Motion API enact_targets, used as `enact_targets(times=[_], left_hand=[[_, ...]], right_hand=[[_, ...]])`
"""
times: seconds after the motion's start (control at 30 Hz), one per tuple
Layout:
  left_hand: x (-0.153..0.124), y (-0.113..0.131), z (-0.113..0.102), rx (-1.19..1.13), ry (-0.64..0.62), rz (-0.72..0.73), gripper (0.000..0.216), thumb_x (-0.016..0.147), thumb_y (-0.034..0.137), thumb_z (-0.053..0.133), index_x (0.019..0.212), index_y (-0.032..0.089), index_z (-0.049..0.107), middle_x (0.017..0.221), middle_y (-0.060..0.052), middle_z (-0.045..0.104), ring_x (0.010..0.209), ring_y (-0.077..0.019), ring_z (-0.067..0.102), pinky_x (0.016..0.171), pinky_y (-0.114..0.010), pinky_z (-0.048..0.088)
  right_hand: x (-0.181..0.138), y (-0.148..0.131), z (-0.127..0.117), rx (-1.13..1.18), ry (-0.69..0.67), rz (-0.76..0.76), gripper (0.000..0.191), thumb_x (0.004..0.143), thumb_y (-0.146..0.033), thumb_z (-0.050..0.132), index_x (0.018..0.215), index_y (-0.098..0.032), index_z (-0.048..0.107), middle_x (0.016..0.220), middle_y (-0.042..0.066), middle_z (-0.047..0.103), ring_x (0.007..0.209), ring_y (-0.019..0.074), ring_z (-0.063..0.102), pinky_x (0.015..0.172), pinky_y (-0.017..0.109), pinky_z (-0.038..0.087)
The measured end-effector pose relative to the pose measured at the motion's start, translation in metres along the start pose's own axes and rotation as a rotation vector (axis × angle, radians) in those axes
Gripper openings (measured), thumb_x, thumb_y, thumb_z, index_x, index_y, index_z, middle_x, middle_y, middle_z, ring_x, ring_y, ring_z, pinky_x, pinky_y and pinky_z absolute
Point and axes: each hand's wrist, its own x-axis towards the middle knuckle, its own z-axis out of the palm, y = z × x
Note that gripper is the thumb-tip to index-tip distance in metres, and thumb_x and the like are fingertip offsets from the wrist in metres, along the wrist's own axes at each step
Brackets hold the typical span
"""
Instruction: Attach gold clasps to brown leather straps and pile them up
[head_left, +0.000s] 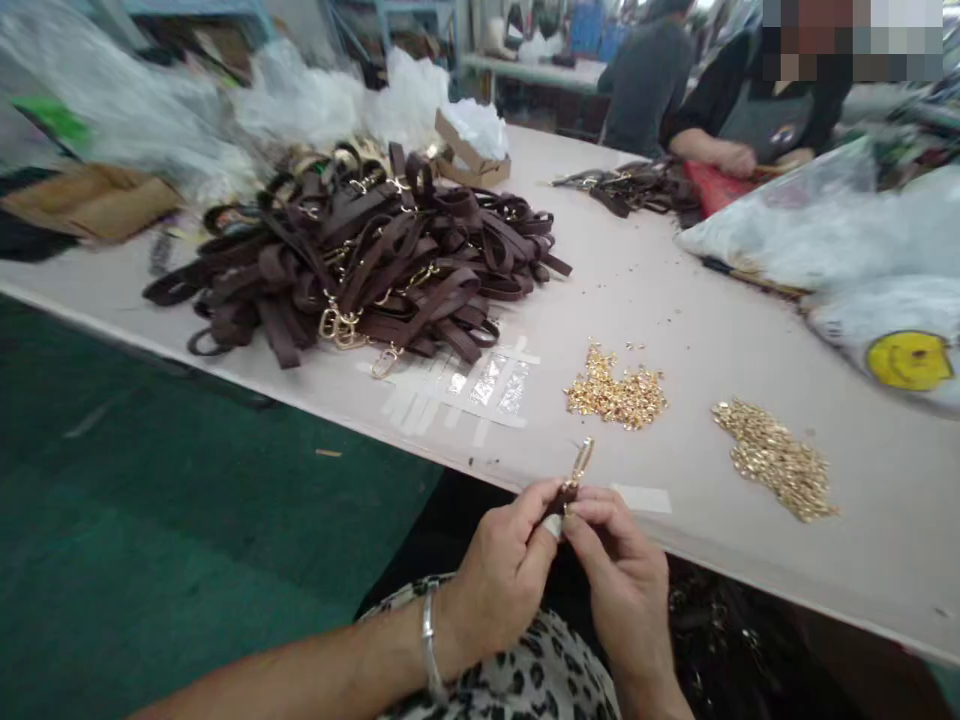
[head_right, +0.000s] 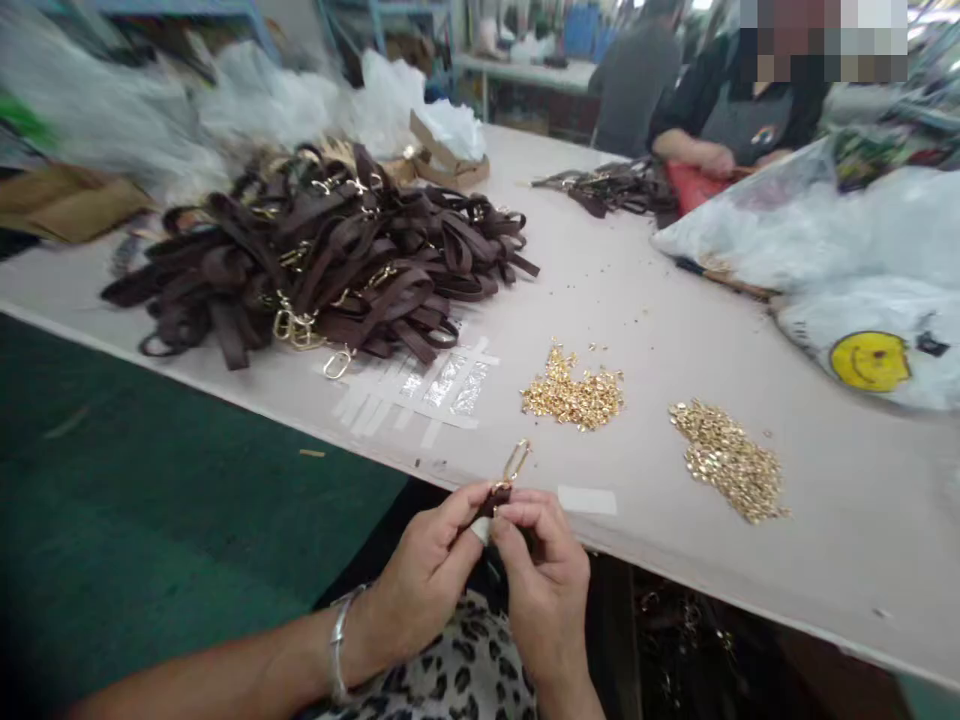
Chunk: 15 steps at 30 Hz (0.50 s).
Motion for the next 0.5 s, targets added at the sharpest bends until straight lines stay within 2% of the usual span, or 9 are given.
enact_targets(times=[0.17, 0.3, 0.4, 0.5], left_hand=[[-0.005, -0.006, -0.001, 0.143, 0.03, 0.178, 0.04, 0.097, 0.01, 0.039, 0.137, 0.015, 0.048, 0.125, -0.01, 0.068, 0.111, -0.0166, 0.067, 0.098, -0.026, 0.051], [-0.004, -0.014, -0.007, 0.243, 0.018, 0.33, 0.044, 0.094, 0.006, 0.04, 0.137, 0.01, 0.046, 0.121, -0.014, 0.069, 0.112, -0.0204, 0.067, 0.099, -0.029, 0.052], [-0.004, -0.014, -0.013, 0.201, -0.046, 0.299, 0.045, 0.094, 0.005, 0.04, 0.137, 0.012, 0.047, 0.119, -0.012, 0.07, 0.111, -0.0197, 0.068, 0.097, -0.028, 0.052], [-0.003, -0.007, -0.015, 0.079, -0.101, 0.168, 0.042, 0.097, 0.008, 0.041, 0.136, 0.018, 0.052, 0.12, -0.007, 0.07, 0.108, -0.0173, 0.067, 0.096, -0.026, 0.051]], right_hand=[[0.001, 0.0, 0.004, 0.106, -0.009, 0.079, 0.007, 0.089, -0.031, 0.067, 0.087, -0.024, 0.069, 0.102, 0.002, 0.066, 0.101, 0.018, 0.059, 0.095, 0.032, 0.045], [0.001, 0.01, 0.007, 0.279, -0.032, 0.136, 0.005, 0.089, -0.029, 0.068, 0.088, -0.025, 0.068, 0.096, -0.001, 0.064, 0.097, 0.0155, 0.056, 0.092, 0.029, 0.044], [0.0, 0.014, 0.005, 0.304, -0.067, 0.174, 0.005, 0.09, -0.03, 0.068, 0.088, -0.025, 0.067, 0.09, -0.002, 0.062, 0.09, 0.0139, 0.055, 0.087, 0.027, 0.045], [-0.001, 0.014, 0.003, 0.245, -0.084, 0.174, 0.008, 0.09, -0.031, 0.067, 0.086, -0.023, 0.068, 0.094, 0.0, 0.064, 0.092, 0.0151, 0.056, 0.087, 0.028, 0.044]])
